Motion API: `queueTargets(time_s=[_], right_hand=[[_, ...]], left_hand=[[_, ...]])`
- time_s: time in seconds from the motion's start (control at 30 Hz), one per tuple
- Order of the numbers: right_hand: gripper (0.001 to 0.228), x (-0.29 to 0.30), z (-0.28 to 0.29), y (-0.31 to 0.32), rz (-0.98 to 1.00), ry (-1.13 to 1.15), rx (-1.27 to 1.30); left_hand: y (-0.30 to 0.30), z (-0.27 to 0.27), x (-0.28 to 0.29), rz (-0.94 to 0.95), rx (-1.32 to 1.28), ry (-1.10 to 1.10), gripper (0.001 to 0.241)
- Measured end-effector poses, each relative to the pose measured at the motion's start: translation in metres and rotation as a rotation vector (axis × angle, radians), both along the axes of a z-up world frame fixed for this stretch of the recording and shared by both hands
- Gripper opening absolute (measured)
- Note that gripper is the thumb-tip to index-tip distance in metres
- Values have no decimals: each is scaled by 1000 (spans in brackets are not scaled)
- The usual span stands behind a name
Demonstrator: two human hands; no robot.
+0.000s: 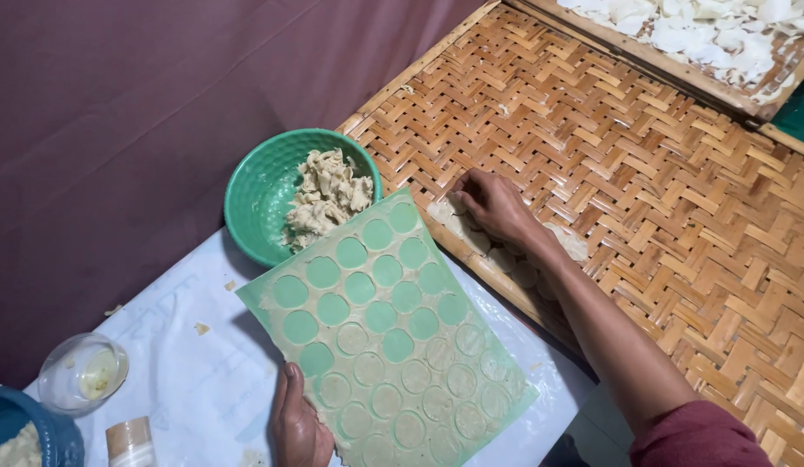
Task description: Peeling small circular dough pieces from a stencil and arranging them on a bamboo drying tray
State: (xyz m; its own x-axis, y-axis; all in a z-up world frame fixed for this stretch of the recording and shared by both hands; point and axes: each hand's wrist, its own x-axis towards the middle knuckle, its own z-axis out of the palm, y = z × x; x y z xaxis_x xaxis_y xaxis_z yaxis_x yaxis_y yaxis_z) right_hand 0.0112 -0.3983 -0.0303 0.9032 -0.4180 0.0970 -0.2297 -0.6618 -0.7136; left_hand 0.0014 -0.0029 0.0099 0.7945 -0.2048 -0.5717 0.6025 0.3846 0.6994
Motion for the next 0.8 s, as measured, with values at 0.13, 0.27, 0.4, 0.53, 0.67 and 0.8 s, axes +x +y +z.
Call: queueTargets(time_s=[0.13, 0.27, 0.4, 0.53, 0.67, 0.8], right_hand=[[9, 0, 4, 5, 11, -40, -81], [19, -7, -7, 5, 4, -45, -451], [23, -18, 0, 23, 3, -78, -651], [53, -28, 4, 41, -31, 41, -663], [34, -48, 23, 89, -64, -113, -534], [29, -69, 37, 175, 252, -316, -190]], left_hand=[[3, -6, 0, 1, -40, -16, 53], [6, -12, 0, 6, -56, -47, 48], [5, -9, 0, 21, -36, -15, 54], [7, -9, 0, 27, -48, 3, 57], [8, -11, 1, -35, -92, -38, 59], [8, -9, 1, -40, -121, -64, 58]])
